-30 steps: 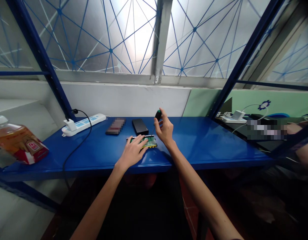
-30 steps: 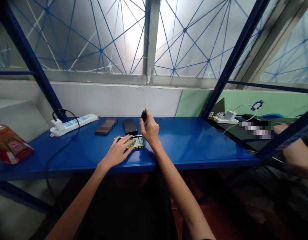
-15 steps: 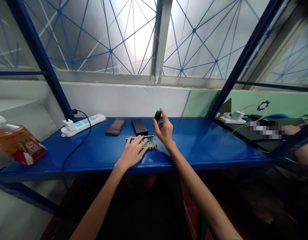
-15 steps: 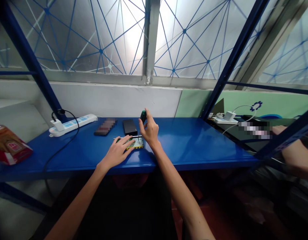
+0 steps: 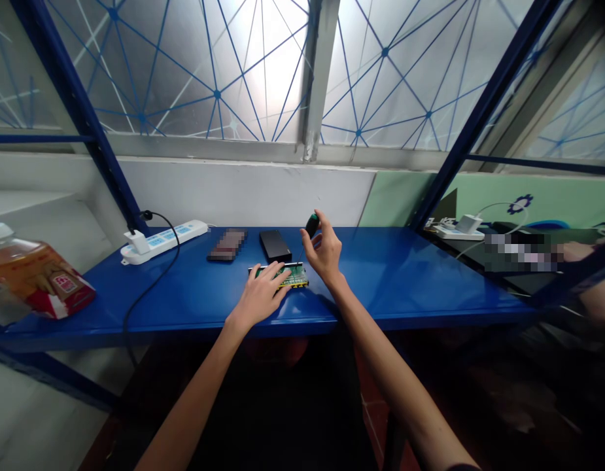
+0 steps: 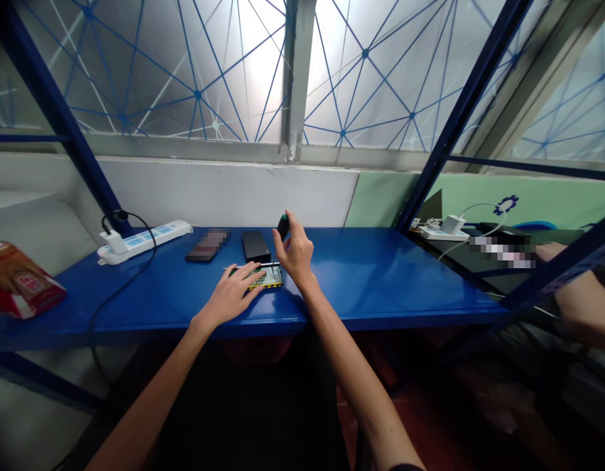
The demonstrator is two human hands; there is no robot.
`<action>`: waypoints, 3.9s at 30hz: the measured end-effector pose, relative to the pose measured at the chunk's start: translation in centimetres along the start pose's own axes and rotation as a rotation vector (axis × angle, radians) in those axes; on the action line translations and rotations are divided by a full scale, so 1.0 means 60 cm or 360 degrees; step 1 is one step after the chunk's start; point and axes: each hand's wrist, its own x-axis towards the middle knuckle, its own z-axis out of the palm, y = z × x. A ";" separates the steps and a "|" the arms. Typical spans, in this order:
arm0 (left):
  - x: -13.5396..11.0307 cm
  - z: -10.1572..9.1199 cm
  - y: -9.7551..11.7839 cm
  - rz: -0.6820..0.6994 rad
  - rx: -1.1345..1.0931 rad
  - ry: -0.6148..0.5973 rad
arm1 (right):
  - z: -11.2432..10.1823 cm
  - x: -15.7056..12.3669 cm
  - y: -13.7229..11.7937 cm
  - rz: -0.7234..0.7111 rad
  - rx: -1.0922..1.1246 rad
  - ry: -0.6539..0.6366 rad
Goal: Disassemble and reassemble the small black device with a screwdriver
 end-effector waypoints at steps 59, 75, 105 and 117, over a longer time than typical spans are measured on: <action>0.001 0.000 0.000 -0.0009 0.0012 -0.0012 | -0.002 -0.002 -0.006 -0.0052 0.0029 -0.0131; 0.000 0.002 0.000 -0.0021 -0.0016 -0.0023 | -0.010 0.000 -0.011 0.0012 0.0109 -0.0198; 0.000 0.002 0.000 -0.0022 0.0012 -0.0039 | -0.004 -0.001 -0.008 0.0012 0.0050 -0.0230; 0.000 0.002 0.000 -0.0015 0.0010 -0.0034 | -0.008 0.006 -0.002 0.0248 0.0072 -0.0176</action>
